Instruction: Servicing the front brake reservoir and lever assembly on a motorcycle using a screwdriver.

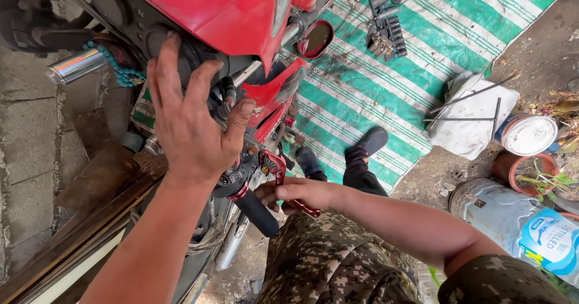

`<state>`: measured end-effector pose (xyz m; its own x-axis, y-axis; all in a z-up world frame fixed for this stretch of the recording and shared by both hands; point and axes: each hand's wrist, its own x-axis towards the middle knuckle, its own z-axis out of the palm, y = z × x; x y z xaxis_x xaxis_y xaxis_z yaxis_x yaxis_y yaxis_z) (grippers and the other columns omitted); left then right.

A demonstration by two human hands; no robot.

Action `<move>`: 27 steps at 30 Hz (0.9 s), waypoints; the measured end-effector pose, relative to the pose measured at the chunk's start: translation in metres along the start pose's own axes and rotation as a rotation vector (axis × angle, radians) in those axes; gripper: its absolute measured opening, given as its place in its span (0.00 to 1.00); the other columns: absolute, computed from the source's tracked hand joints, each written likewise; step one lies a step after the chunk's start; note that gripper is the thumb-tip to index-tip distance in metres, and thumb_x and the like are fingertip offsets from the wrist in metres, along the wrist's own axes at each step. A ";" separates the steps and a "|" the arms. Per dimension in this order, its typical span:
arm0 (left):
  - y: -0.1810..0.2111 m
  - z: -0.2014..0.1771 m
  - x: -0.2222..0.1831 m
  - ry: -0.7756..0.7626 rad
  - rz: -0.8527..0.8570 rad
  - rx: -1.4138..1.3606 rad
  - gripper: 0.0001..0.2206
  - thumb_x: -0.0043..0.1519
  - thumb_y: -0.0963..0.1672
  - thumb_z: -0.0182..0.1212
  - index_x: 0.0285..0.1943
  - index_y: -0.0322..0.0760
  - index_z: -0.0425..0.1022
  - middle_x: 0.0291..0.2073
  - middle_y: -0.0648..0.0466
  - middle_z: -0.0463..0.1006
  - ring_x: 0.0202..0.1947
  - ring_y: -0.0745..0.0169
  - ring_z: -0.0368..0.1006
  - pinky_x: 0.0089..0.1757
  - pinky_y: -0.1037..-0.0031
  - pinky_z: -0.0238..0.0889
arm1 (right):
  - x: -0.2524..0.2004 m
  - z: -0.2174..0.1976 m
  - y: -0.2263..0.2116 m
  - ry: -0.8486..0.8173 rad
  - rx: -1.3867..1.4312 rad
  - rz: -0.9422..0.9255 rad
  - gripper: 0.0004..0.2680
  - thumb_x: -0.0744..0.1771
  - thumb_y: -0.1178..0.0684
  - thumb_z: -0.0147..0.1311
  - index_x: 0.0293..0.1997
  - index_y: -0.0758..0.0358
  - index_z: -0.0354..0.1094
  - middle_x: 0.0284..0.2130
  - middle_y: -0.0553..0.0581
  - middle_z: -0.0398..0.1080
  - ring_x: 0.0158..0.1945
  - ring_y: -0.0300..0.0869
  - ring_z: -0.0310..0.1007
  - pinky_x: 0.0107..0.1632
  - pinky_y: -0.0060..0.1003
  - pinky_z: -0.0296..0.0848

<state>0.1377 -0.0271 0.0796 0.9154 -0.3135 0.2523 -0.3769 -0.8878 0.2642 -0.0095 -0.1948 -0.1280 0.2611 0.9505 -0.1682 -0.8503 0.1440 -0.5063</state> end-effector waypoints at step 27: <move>-0.001 0.004 -0.011 0.016 0.002 0.012 0.35 0.76 0.61 0.46 0.63 0.28 0.84 0.78 0.31 0.59 0.78 0.21 0.64 0.72 0.28 0.56 | 0.071 0.048 0.050 0.348 -0.084 -0.461 0.18 0.74 0.35 0.53 0.55 0.61 0.75 0.42 0.50 0.76 0.44 0.40 0.74 0.49 0.38 0.75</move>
<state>0.1289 -0.0244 0.0727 0.9123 -0.3101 0.2673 -0.3769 -0.8912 0.2524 -0.0553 -0.1066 -0.1245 0.7426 0.6464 -0.1749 -0.5775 0.4860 -0.6560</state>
